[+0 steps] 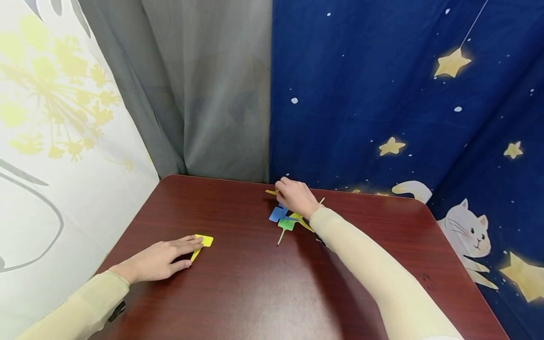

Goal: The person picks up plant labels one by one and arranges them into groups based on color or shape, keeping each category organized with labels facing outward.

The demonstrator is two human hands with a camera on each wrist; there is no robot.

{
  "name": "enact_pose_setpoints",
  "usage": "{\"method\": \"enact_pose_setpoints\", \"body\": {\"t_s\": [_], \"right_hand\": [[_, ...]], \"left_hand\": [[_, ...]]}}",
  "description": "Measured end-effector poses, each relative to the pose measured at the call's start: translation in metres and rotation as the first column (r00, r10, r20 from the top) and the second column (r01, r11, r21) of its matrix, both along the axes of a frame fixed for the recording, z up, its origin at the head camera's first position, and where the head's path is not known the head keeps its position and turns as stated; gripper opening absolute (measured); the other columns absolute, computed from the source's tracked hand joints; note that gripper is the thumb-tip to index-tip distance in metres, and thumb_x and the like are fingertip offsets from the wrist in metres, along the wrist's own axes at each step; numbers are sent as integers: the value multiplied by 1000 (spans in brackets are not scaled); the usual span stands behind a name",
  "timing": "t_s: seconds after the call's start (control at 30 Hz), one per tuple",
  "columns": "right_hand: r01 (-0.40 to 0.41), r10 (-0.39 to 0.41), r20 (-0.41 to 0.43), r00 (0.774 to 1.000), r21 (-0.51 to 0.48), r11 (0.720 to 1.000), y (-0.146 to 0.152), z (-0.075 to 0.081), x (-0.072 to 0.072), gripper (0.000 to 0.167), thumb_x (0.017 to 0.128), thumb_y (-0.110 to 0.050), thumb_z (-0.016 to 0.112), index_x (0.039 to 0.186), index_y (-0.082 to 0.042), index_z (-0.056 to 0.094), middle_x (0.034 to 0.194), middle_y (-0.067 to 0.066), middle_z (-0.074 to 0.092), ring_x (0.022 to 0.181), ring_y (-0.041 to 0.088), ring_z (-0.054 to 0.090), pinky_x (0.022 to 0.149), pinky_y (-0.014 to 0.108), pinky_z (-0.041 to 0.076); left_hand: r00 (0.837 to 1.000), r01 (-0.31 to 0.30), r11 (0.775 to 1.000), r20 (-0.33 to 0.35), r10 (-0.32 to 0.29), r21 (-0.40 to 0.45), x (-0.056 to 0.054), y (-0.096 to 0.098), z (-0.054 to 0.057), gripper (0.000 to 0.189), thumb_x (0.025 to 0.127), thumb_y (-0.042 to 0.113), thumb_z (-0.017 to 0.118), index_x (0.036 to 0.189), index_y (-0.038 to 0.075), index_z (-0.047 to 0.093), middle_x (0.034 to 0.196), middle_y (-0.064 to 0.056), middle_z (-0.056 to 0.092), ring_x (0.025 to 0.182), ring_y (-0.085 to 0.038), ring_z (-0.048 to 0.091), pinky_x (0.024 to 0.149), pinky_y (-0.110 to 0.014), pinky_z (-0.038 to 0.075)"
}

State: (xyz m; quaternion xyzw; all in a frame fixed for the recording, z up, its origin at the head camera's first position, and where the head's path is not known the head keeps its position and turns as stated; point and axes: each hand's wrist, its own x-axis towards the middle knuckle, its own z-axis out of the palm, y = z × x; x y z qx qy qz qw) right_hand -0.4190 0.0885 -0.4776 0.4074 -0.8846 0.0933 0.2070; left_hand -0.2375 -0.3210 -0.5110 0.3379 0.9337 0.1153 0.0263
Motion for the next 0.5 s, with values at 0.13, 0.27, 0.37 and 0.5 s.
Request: {"method": "enact_pose_setpoints", "body": {"t_s": [0.13, 0.27, 0.37, 0.5], "right_hand": [[-34, 34, 22, 999, -13, 999, -2, 5, 3, 10, 95, -16, 66, 88, -17, 58, 78, -6, 55, 56, 8, 47, 49, 20, 42], [-96, 96, 4, 995, -14, 995, -7, 15, 7, 14, 95, -16, 65, 88, -18, 54, 71, -9, 51, 51, 6, 43, 45, 19, 38], [-124, 124, -6, 992, -8, 992, -9, 24, 12, 13, 95, -16, 65, 89, -19, 54, 70, -11, 51, 50, 5, 43, 45, 18, 38], [-147, 147, -16, 989, 8, 989, -10, 33, 21, 12, 94, -16, 66, 88, -20, 56, 73, -11, 55, 51, 4, 43, 44, 18, 37]], "left_hand": [[1000, -2, 1000, 4, 2, -4, -1, 0, 1, 49, 100, 33, 64, 146, 16, 56, 155, -1, 45, 142, -23, 42, 103, -48, 47], [1000, -10, 1000, 4, 10, -10, -2, 0, 1, 50, 100, 33, 64, 146, 16, 57, 154, -1, 46, 141, -23, 43, 102, -48, 48], [1000, -11, 1000, 3, 11, -11, -2, 1, 2, 50, 99, 34, 65, 145, 16, 57, 154, -1, 47, 141, -23, 44, 101, -48, 48], [1000, -15, 1000, 10, 15, -16, -2, 2, 2, 50, 99, 34, 65, 145, 16, 57, 153, -2, 47, 140, -23, 44, 101, -48, 49]]}}
